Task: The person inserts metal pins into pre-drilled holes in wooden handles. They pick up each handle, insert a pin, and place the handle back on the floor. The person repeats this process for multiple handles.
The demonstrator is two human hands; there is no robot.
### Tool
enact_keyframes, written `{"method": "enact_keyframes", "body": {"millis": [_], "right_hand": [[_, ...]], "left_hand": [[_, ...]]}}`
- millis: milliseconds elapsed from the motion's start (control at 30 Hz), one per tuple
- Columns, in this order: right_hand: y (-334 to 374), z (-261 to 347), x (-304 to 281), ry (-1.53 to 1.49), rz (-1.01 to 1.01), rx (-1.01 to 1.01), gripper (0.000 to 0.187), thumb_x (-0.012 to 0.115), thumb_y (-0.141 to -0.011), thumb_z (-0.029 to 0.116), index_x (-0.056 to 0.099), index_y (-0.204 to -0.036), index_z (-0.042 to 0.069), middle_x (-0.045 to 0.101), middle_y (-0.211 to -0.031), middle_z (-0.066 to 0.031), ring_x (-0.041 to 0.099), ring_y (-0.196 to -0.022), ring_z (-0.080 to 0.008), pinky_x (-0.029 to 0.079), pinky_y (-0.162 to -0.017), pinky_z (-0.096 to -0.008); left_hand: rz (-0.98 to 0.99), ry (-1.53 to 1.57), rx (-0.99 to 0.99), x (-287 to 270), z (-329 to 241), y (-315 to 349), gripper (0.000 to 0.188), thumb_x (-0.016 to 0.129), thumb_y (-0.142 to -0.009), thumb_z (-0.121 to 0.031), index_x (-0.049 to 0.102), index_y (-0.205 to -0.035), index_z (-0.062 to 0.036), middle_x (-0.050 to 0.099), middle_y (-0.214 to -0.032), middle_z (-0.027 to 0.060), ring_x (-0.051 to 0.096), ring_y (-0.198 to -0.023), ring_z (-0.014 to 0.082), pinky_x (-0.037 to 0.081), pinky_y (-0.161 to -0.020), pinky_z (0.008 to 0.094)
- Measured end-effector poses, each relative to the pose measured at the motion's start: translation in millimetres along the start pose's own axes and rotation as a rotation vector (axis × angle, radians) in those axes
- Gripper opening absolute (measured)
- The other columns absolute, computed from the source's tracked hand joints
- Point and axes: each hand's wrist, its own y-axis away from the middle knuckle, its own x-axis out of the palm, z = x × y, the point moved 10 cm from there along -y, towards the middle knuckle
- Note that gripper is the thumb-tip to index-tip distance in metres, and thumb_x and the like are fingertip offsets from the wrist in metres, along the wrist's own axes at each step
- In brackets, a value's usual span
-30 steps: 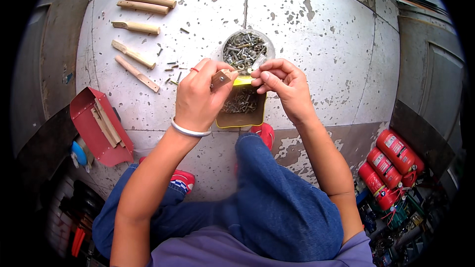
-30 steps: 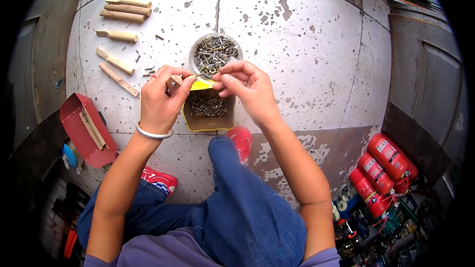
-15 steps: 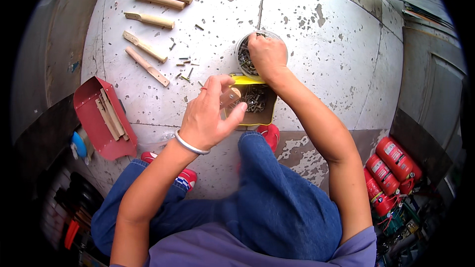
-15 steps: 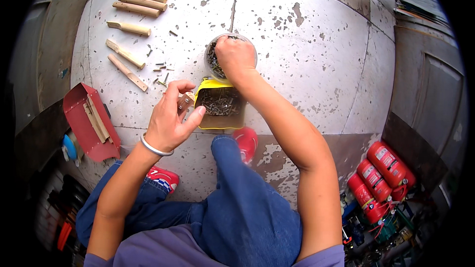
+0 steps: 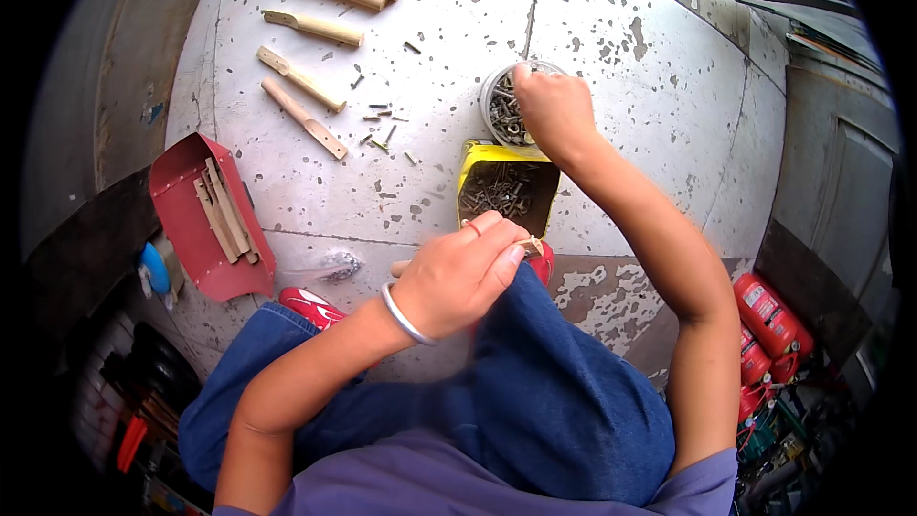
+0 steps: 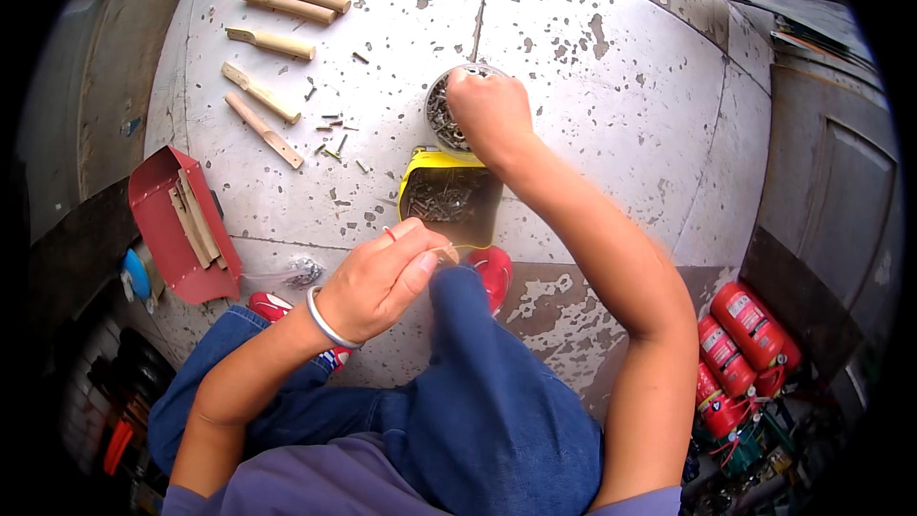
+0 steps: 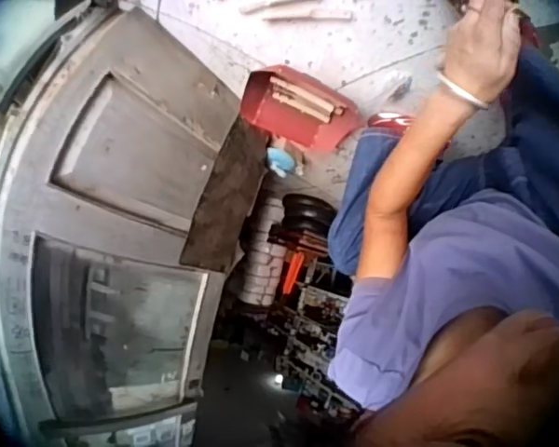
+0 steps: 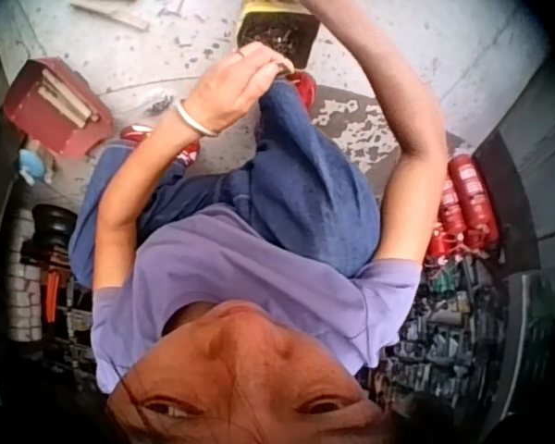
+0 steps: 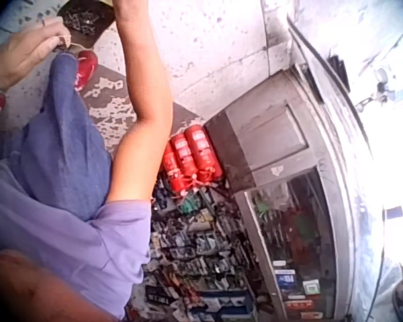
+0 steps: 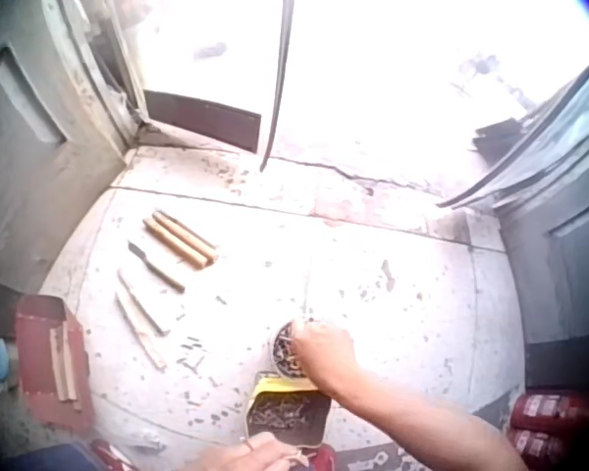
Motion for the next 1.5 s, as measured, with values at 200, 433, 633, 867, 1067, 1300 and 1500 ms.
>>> {"method": "enact_keyframes", "body": {"millis": [200,433,633,867,1067,1300,1500], "right_hand": [[-8.6,82.9,-29.3,-0.583,0.078,-0.096,0.006,0.061,-0.075,0.011,0.064,-0.076,0.006,0.064,-0.067,-0.0137,0.064,-0.063,-0.0308,0.050,-0.058,-0.0403],[-59.0,130.1,30.3,-0.411,0.146,-0.209,0.007,0.061,-0.074,0.008,0.064,-0.078,0.003,0.066,-0.073,-0.0141,0.066,-0.073,-0.0281,0.052,-0.064,-0.0355],[0.7,38.5,-12.8,-1.581,0.182,0.160,0.012,0.049,-0.089,0.001,0.060,-0.094,-0.001,0.062,-0.086,-0.0057,0.061,-0.081,-0.0119,0.051,-0.075,-0.0283],[105.0,43.2,-20.5,-1.927,0.351,0.433,0.021,0.053,-0.091,0.005,0.059,-0.109,-0.004,0.066,-0.097,-0.0137,0.063,-0.085,-0.0157,0.052,-0.078,-0.0275],[114.8,41.9,-26.5,-2.074,0.163,0.567,0.019,0.055,-0.091,0.005,0.060,-0.108,-0.001,0.066,-0.101,-0.0102,0.061,-0.090,-0.0118,0.048,-0.084,-0.0260],[105.1,43.3,-47.2,-1.986,0.141,0.339,0.018,0.057,-0.088,-0.001,0.060,-0.106,-0.003,0.066,-0.098,-0.0108,0.062,-0.087,-0.0140,0.051,-0.082,-0.0291],[100.1,36.3,-57.1,-1.987,0.079,0.381,0.017,0.060,-0.084,-0.004,0.060,-0.101,-0.004,0.065,-0.098,-0.0110,0.063,-0.091,-0.0155,0.051,-0.084,-0.0283]], "left_hand": [[-0.104,0.071,-0.023,-4.9,12.0,10.4,0.020,0.046,-0.095,-0.016,0.059,-0.100,-0.0008,0.059,-0.089,0.0152,0.058,-0.084,0.0324,0.046,-0.076,0.0362],[-0.166,0.069,-0.033,-17.7,9.1,19.6,0.022,0.048,-0.095,-0.021,0.058,-0.101,-0.0013,0.061,-0.085,0.0127,0.060,-0.079,0.0262,0.046,-0.073,0.0332],[-0.184,0.575,-0.347,-15.1,49.7,31.8,0.026,0.042,-0.099,-0.028,0.054,-0.103,-0.0052,0.057,-0.074,0.0028,0.049,-0.061,0.0058,0.041,-0.058,0.0188],[-0.238,1.185,-0.400,0.1,56.4,14.0,0.035,0.039,-0.099,-0.039,0.048,-0.098,-0.0049,0.050,-0.066,0.0035,0.044,-0.054,0.0091,0.039,-0.053,0.0205],[-0.245,0.919,-0.327,-1.1,50.5,6.9,0.029,0.045,-0.098,-0.036,0.047,-0.094,-0.0076,0.053,-0.070,0.0034,0.044,-0.056,0.0069,0.038,-0.053,0.0186],[-0.326,0.850,-0.298,-11.4,54.2,8.1,0.029,0.046,-0.097,-0.036,0.044,-0.092,-0.0081,0.054,-0.069,0.0031,0.044,-0.054,0.0057,0.037,-0.051,0.0176],[-0.213,1.071,-0.349,-3.6,45.7,6.8,0.037,0.042,-0.097,-0.042,0.046,-0.106,-0.0066,0.051,-0.067,0.0018,0.041,-0.052,0.0055,0.034,-0.049,0.0180]]}}
